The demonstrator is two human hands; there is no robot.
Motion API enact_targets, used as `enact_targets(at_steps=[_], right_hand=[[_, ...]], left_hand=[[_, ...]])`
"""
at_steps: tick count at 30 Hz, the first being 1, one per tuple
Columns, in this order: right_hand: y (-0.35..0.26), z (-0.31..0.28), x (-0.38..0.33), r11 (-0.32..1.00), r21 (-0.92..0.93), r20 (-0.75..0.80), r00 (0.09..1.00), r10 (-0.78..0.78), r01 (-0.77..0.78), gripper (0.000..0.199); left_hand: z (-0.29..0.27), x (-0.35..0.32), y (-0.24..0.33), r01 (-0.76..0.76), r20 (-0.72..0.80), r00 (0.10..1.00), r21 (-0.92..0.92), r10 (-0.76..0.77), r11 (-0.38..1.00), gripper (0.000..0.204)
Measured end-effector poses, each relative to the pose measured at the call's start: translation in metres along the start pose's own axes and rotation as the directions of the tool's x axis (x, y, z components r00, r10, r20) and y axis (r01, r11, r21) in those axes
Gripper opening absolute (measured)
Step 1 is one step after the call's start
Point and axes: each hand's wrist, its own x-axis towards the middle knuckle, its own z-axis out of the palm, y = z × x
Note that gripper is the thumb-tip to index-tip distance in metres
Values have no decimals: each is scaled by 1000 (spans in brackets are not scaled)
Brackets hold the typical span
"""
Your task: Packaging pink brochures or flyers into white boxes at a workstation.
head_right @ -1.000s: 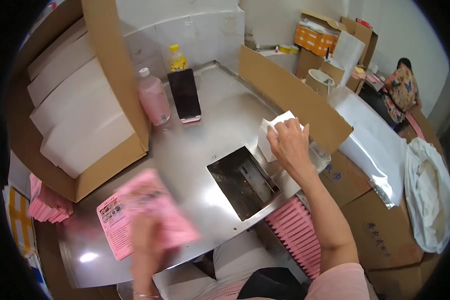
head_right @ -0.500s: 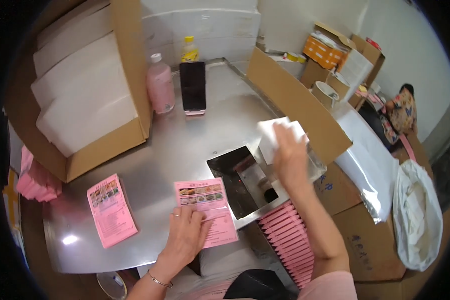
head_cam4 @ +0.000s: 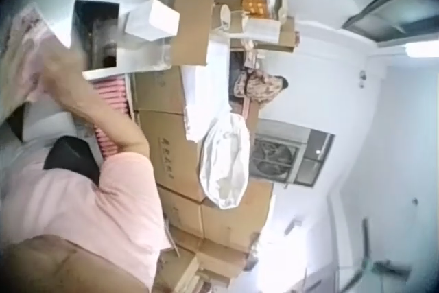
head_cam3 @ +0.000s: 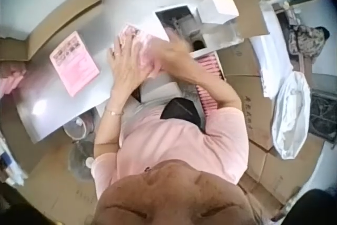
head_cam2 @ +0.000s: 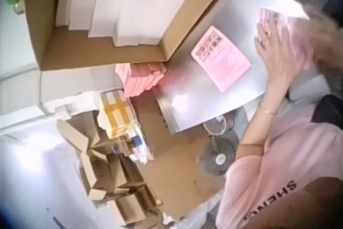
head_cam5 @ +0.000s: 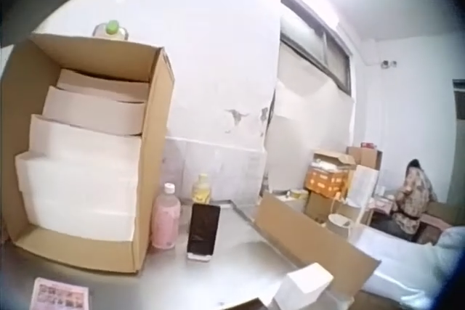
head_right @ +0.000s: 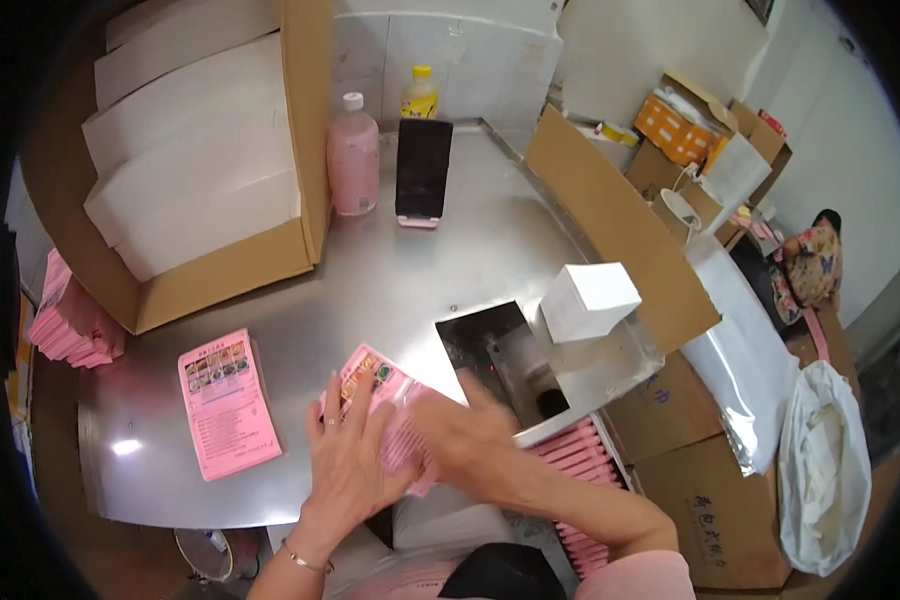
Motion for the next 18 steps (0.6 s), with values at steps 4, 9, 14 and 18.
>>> enact_targets(at_steps=[4,9,14,18], right_hand=[[73,-61,2,717,-579,-226,922,315,-387,28],[123,-62,-20,718,-429,-266,837,479,-548,24],[130,-61,-17,716,-295,-327,771,546,-633,28],[129,-62,-25,722,-275,-309,770,559,-635,25]], left_hand=[[2,-7,4,65,89,994,47,-69,997,52],[3,2,4,-36,1,999,115,36,993,50],[-6,2,4,-66,-5,998,63,66,996,58],[-5,5,4,-88,21,996,36,87,995,56]])
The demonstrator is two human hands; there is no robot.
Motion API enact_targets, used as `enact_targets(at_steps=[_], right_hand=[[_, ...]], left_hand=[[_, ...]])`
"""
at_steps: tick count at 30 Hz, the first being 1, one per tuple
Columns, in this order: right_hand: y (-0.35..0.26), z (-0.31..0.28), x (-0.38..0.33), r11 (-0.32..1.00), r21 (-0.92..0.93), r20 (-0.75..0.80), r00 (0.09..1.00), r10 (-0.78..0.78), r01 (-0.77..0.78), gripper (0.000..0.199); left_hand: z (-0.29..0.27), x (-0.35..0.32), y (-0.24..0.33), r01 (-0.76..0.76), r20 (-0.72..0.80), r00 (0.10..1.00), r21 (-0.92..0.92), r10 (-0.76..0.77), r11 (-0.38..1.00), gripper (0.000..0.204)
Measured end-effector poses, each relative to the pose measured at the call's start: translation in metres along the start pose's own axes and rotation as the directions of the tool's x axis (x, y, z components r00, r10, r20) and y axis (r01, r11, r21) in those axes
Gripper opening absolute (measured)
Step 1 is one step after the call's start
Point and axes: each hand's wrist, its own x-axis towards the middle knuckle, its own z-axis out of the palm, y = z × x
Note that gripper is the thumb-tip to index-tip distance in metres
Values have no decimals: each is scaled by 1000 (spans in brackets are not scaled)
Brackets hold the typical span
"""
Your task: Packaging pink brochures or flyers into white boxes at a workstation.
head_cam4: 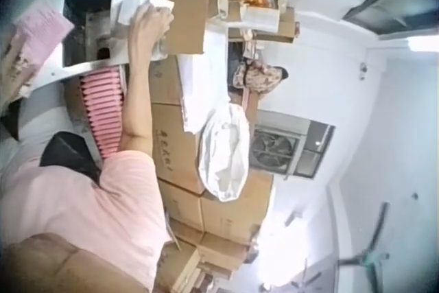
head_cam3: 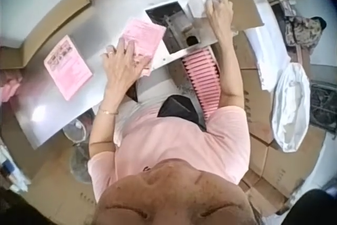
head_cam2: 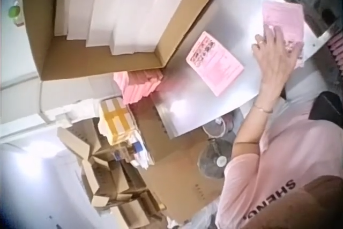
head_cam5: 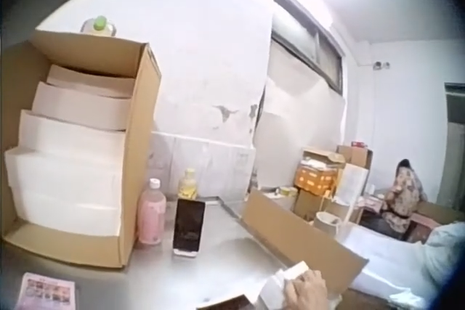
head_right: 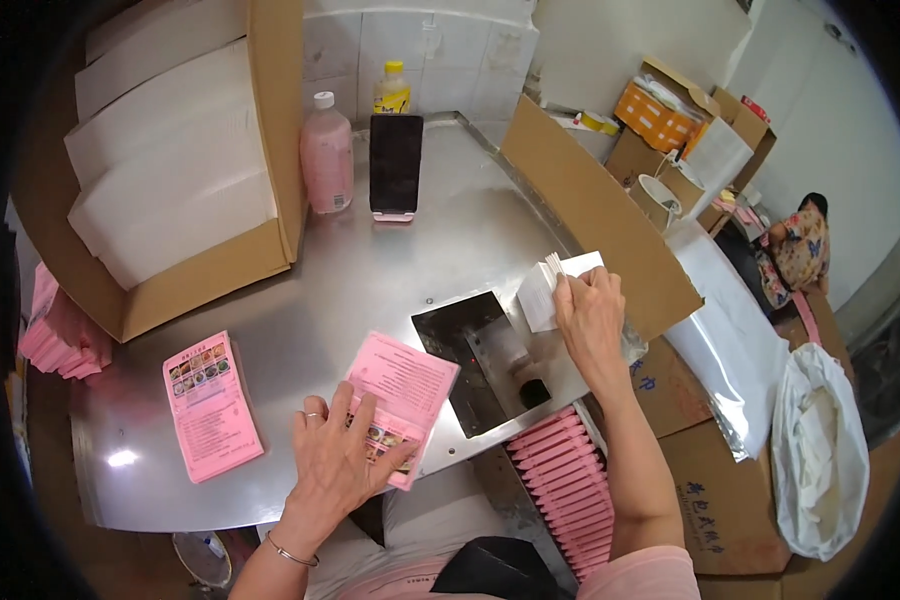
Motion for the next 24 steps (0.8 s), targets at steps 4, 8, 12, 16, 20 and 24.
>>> enact_targets(at_steps=[4,8,12,16,20,24], right_hand=[[-6,-2,-5,999,8,-34,998,-50,50,23],[-53,2,-43,913,161,12,924,-383,376,46],[-132,-15,-113,515,415,110,521,-847,750,47],[-143,38,-92,753,370,267,714,-647,544,31],[-112,77,-77,916,214,494,772,-400,338,29],[-50,75,-75,961,260,508,833,-218,94,16]], left_hand=[[19,-5,-8,-7,1,1000,-40,7,999,51],[12,-7,-8,-96,113,986,-229,125,969,49],[-24,-1,-20,-68,34,997,-70,71,995,59],[-6,-3,2,-23,70,997,-225,39,974,75],[-39,-11,-7,78,181,983,-248,-32,966,70],[-57,-31,-18,9,150,988,-289,36,957,42]])
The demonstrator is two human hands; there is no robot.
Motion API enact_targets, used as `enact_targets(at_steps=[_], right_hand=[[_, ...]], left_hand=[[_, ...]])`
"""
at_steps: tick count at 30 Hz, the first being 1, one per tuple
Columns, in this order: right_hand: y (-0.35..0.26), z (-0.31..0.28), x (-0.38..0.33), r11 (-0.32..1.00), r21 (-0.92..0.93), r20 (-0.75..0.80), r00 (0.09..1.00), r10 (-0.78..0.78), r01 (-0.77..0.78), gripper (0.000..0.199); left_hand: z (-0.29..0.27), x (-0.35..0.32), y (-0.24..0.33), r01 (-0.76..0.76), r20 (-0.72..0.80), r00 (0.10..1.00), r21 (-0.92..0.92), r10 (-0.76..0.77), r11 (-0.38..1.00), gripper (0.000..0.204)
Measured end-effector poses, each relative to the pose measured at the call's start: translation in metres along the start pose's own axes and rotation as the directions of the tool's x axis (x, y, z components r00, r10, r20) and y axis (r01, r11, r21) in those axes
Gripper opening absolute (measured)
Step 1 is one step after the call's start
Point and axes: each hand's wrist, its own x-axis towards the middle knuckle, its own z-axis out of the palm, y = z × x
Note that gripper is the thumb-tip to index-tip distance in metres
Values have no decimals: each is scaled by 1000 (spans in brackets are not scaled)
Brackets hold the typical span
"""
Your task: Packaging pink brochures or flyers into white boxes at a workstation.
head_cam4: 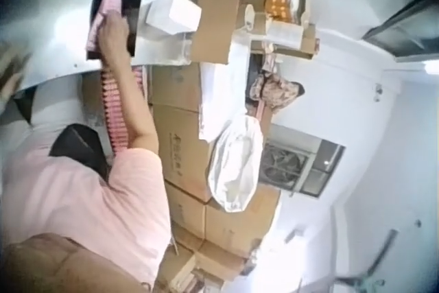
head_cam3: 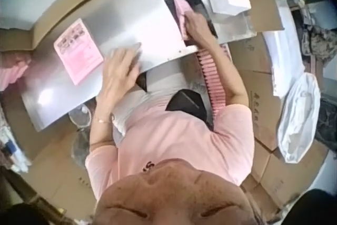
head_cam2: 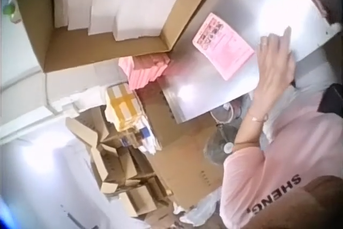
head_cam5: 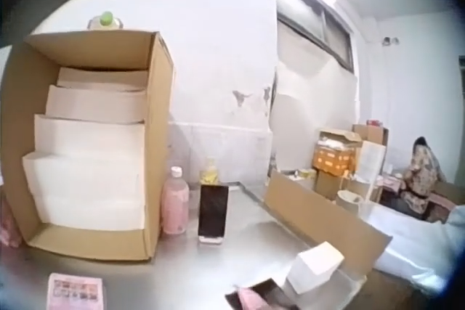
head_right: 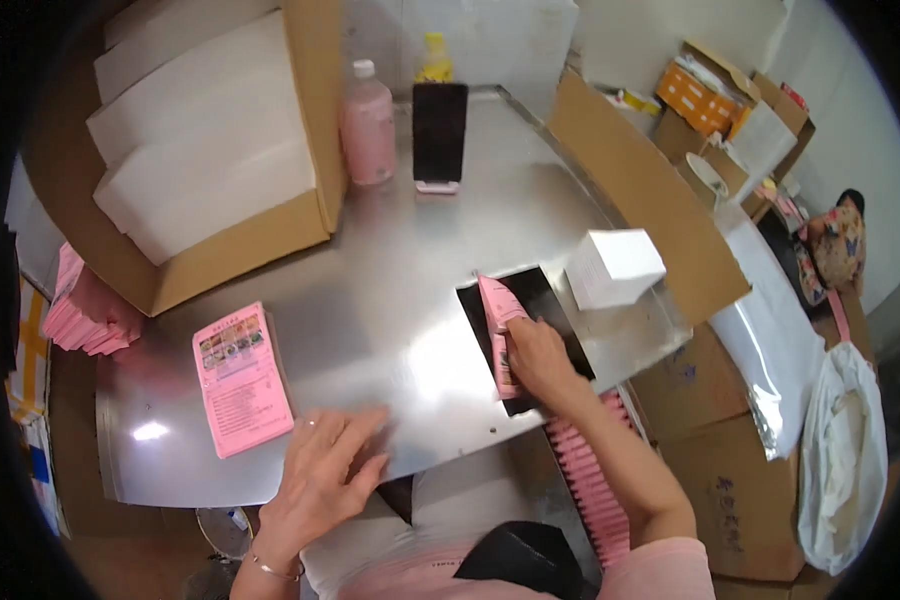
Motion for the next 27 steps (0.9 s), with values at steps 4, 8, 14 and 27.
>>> enact_targets(at_steps=[4,8,14,27], right_hand=[[-28,-55,-11,956,-265,-5,991,-131,125,16],[-9,-110,9,902,-429,-576,782,-238,-42,20],[36,-94,16,898,-367,-523,852,17,-244,20],[-107,-36,-74,702,-57,-182,684,-706,710,42]], left_hand=[[0,-11,-41,63,-315,948,88,-32,994,27],[-54,-37,-78,288,-537,827,151,-166,946,25],[-44,-40,-95,345,-225,936,441,-271,828,11],[61,36,-11,-135,-145,980,-5,133,991,65]])
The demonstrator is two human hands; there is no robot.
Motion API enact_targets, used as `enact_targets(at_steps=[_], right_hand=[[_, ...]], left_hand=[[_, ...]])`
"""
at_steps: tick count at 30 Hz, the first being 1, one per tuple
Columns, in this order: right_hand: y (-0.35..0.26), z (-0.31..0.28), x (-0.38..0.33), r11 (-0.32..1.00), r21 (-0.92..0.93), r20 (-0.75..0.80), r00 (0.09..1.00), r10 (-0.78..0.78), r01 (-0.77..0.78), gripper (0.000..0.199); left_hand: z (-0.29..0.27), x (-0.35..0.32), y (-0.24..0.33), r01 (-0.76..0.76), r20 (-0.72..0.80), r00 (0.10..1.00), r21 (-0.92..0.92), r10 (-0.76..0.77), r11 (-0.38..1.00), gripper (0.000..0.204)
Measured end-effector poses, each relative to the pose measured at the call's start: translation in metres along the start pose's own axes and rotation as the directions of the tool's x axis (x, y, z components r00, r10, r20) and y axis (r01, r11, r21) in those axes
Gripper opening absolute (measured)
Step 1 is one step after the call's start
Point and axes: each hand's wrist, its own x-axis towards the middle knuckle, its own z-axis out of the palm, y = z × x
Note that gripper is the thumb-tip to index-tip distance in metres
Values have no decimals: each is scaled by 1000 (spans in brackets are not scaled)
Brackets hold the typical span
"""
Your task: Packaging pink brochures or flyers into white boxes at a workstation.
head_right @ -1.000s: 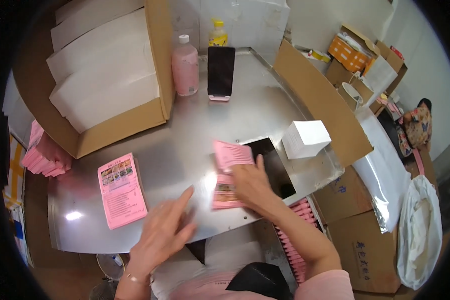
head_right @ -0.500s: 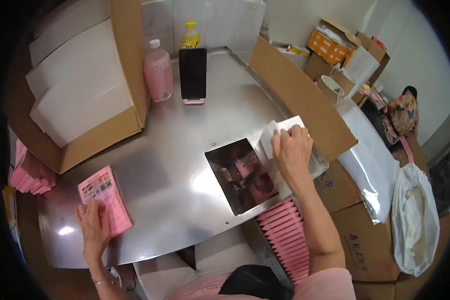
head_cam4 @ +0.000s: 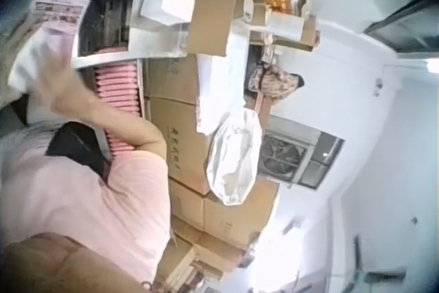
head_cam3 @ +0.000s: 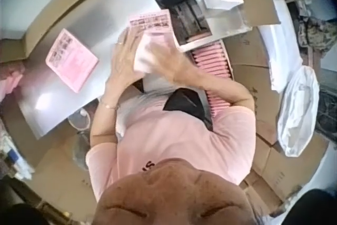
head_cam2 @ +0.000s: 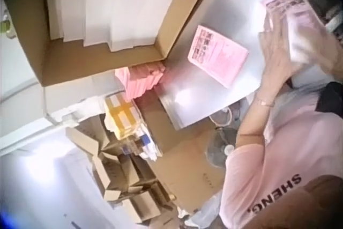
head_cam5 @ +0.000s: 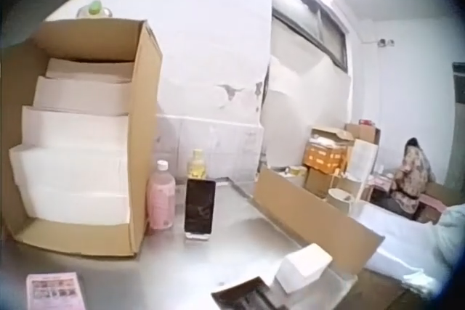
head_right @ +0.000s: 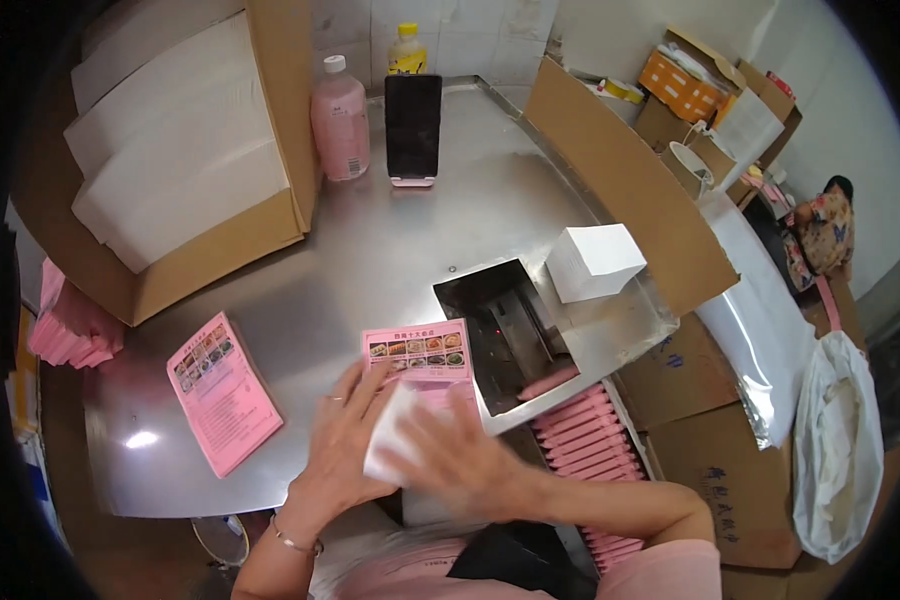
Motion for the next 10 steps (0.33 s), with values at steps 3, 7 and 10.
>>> enact_targets(at_steps=[3,7,10], right_hand=[[34,25,4,966,-152,-21,978,209,-210,41],[49,12,65,929,-49,334,871,360,-366,35],[27,33,45,910,312,97,962,255,-273,44]], left_hand=[[0,-6,6,171,38,983,201,-182,965,79],[9,13,15,327,9,944,103,-330,939,87],[-2,-11,2,226,143,945,365,-295,903,98]])
